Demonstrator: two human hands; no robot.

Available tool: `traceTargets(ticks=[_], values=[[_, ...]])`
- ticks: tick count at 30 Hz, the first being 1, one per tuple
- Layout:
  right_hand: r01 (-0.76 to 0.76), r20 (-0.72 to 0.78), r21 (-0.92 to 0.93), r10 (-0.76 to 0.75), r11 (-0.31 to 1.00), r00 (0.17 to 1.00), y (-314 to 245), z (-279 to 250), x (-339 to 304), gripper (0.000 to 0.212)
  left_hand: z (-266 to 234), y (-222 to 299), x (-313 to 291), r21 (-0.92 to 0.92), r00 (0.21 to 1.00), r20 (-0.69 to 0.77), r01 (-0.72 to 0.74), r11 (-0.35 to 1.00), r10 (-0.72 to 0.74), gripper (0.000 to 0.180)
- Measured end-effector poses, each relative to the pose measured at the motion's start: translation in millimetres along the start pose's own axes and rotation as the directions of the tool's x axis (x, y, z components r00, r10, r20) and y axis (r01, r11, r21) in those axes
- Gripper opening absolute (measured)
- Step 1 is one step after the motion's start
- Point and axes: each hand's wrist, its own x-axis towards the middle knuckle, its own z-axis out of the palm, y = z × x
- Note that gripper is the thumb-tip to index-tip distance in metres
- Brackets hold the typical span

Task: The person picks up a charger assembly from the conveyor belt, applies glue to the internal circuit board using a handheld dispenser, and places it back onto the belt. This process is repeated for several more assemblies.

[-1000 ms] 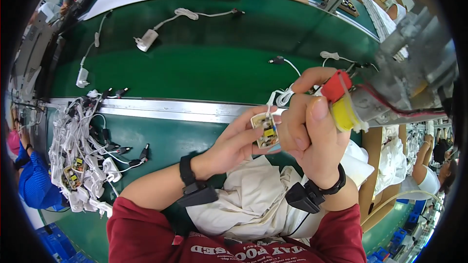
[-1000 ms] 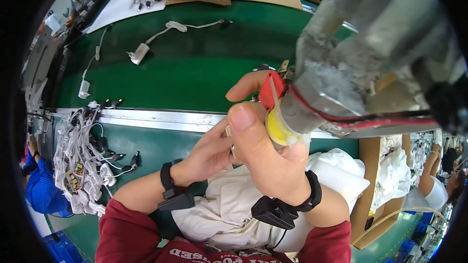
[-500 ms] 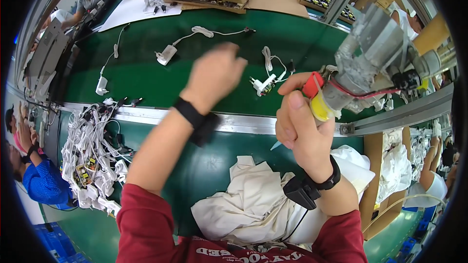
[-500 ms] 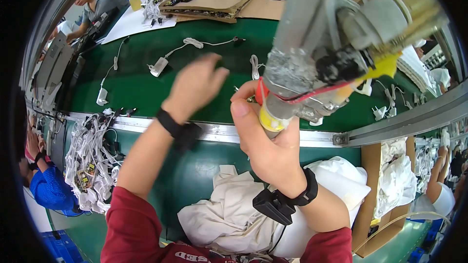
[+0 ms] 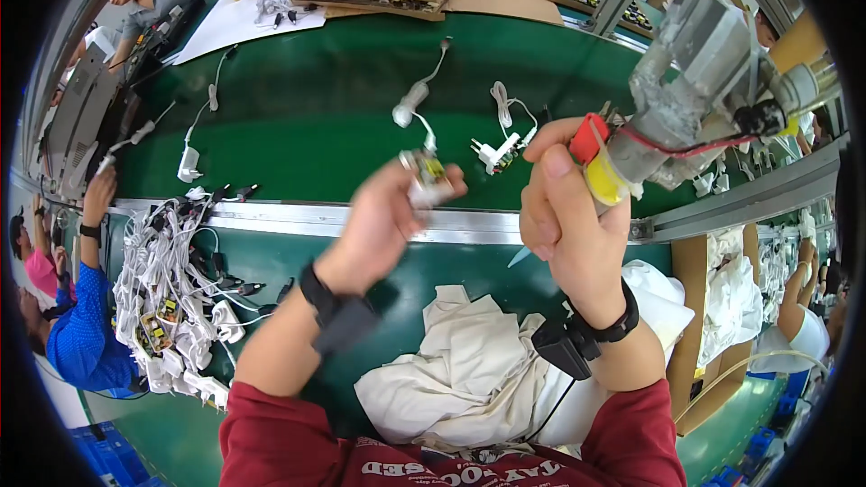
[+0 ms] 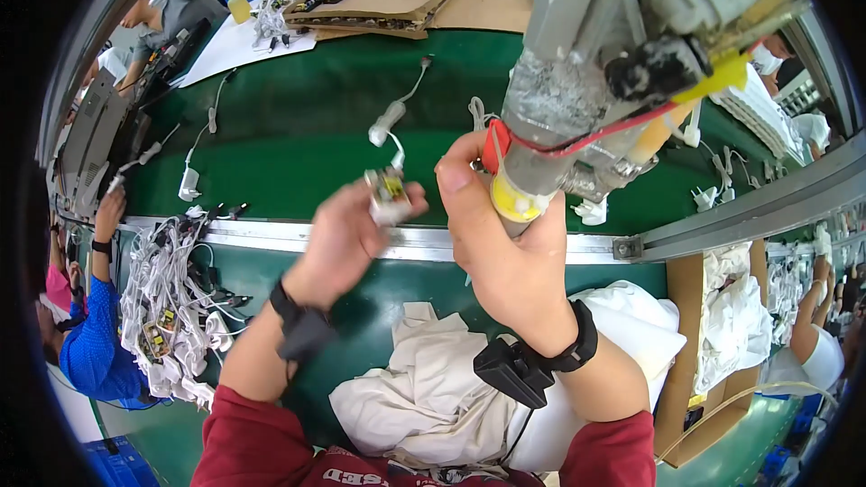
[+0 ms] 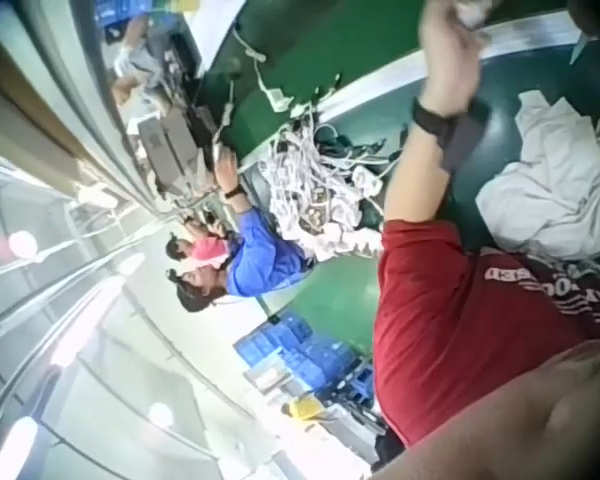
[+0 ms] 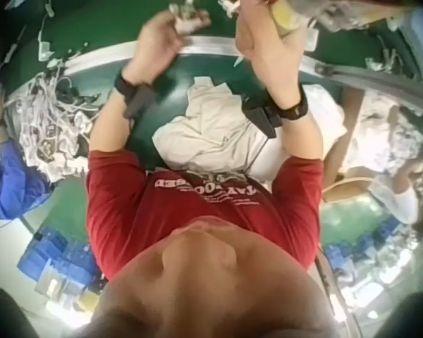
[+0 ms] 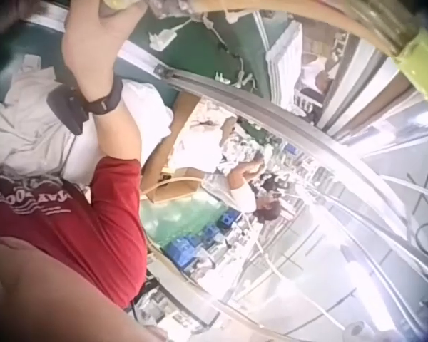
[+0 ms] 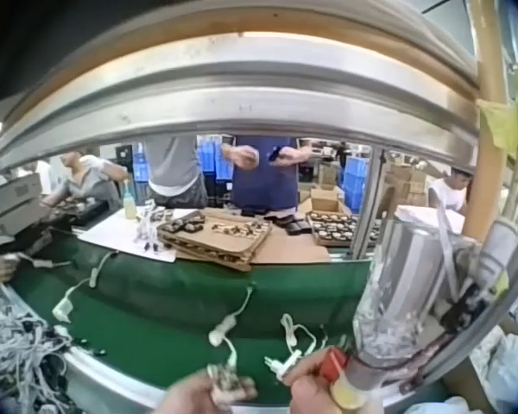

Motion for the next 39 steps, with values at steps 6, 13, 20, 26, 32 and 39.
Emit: traceTargets(ticks=[6, 13, 20, 26, 32, 39], values=[[0.05, 0.021, -0.041, -0.049, 0.998, 0.999, 19.8, -6.0, 13.1, 0.02, 9.8, -74.9, -31.4, -0.184, 0.962, 0.191, 0.231, 0.955, -0.196, 0.033], [0.062, 0.04, 0.028, -0.064, 0.998, 0.997, 50.6, 0.0, 23.8, 0.025, -9.4, -79.2, -22.0, 0.042, 0.92, 0.337, 0.198, 0.979, -0.201, 0.041], [0.095, 0.076, -0.004, -0.094, 0.996, 0.993, 71.2, 5.1, 24.1, 0.028, -26.0, -80.7, -17.0, 0.065, 0.905, 0.389, 0.159, 0.985, -0.172, 0.042], [0.104, 0.047, -0.001, -0.104, 0.995, 0.993, 74.6, 6.3, 23.5, 0.027, -26.7, -81.5, -14.8, 0.078, 0.903, 0.393, 0.158, 0.984, -0.175, 0.043], [0.061, 0.015, -0.017, -0.061, 0.998, 0.998, 66.7, 10.3, 22.0, 0.028, -27.0, -82.8, -16.8, 0.048, 0.908, 0.37, 0.195, 0.98, -0.199, 0.041], [0.048, 0.111, -0.023, -0.046, 0.999, 0.993, 62.8, 16.2, 10.1, 0.03, -39.4, -80.8, -15.2, -0.173, 0.944, 0.275, 0.235, 0.957, -0.182, 0.037]])
